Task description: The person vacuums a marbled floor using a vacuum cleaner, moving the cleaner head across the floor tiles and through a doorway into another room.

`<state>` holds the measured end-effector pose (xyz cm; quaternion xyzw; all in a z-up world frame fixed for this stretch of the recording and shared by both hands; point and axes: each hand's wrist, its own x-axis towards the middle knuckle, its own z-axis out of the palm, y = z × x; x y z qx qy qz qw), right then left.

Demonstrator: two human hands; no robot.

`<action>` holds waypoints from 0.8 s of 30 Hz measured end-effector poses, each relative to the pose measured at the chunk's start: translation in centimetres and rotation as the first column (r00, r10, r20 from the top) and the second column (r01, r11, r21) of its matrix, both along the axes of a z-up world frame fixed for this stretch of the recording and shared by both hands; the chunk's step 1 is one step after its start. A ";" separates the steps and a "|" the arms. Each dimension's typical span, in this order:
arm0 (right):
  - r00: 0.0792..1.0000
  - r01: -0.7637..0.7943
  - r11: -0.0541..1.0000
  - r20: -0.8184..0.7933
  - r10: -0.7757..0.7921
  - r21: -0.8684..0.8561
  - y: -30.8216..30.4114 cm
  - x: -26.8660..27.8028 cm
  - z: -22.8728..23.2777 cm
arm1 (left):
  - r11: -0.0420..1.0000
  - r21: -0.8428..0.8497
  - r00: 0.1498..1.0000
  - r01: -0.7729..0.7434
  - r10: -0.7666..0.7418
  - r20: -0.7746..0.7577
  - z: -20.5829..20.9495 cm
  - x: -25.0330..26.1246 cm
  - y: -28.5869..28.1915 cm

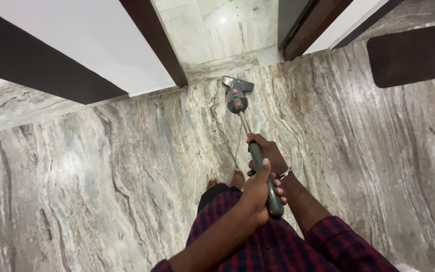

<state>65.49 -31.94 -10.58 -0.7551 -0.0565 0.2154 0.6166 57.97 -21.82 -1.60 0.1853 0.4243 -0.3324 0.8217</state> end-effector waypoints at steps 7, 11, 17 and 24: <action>0.996 0.002 1.000 0.086 -0.001 -0.008 -0.2 1.8 -0.4 | 1.000 -0.018 1.000 -0.007 0.007 0.007 -0.2 1.5 -0.1; 0.989 -0.008 1.000 0.144 0.011 -0.021 0.2 3.7 -0.7 | 1.000 0.001 1.000 0.002 -0.002 -0.001 0.0 3.4 0.5; 0.963 -0.048 0.997 0.263 0.060 -0.052 -0.2 5.2 -3.6 | 0.999 0.042 1.000 0.018 -0.019 0.017 0.7 5.1 1.3; 0.967 0.136 0.980 -0.236 -0.099 0.147 -0.1 6.2 -6.4 | 0.998 0.049 0.999 -0.044 0.044 -0.006 0.0 6.5 1.1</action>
